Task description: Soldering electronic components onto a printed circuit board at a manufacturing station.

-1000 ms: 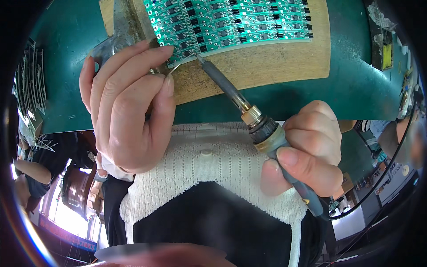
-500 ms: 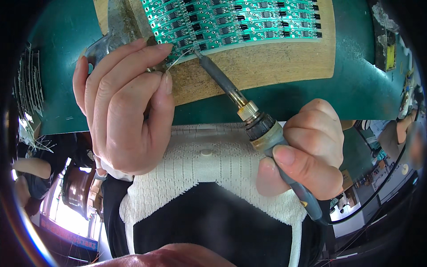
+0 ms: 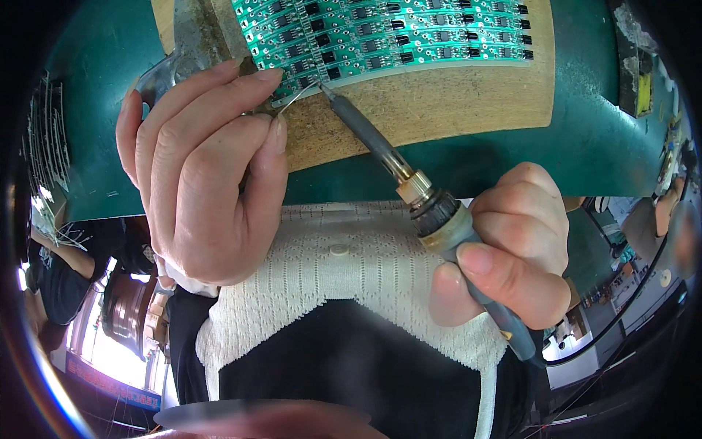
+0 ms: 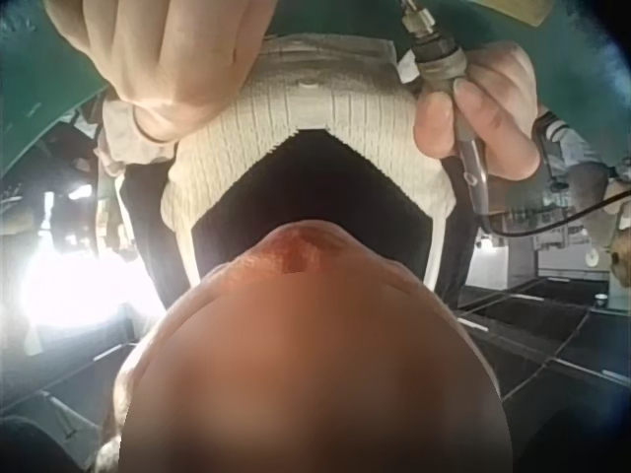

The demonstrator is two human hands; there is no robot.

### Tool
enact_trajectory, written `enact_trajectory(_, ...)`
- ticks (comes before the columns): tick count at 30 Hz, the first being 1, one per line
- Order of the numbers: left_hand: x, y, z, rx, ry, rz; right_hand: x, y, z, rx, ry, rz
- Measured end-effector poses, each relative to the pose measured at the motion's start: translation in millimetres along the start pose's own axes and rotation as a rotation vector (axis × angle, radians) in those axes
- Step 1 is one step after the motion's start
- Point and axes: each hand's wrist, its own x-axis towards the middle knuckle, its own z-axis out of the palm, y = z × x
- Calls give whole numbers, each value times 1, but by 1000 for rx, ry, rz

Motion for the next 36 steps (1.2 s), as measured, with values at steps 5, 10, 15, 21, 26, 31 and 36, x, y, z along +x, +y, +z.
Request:
enact_trajectory(5, 0, -2, -1, 4, -2, 16, 3, -1, -1, -13, -38, 1)
enact_trajectory(10, 0, -4, -4, 2, -7, 34, 2, 0, -3, 6, -64, -30)
enact_trajectory(15, 1, -7, -3, -17, 32, 38, 8, 3, 2, 15, -60, -55)
enact_trajectory(21, 4, -7, -4, -50, 44, 51, -1, 6, -5, 30, 63, -114)
enact_trajectory(26, 6, 1, -8, -82, 20, 29, -17, 16, -39, -167, 308, -92)
enact_trajectory(31, 5, 8, -13, -66, -46, -15, -13, 40, -79, -701, 685, 67)
enact_trajectory(36, 7, 3, -16, -34, -19, -19, -7, 23, -72, -536, 709, 149)
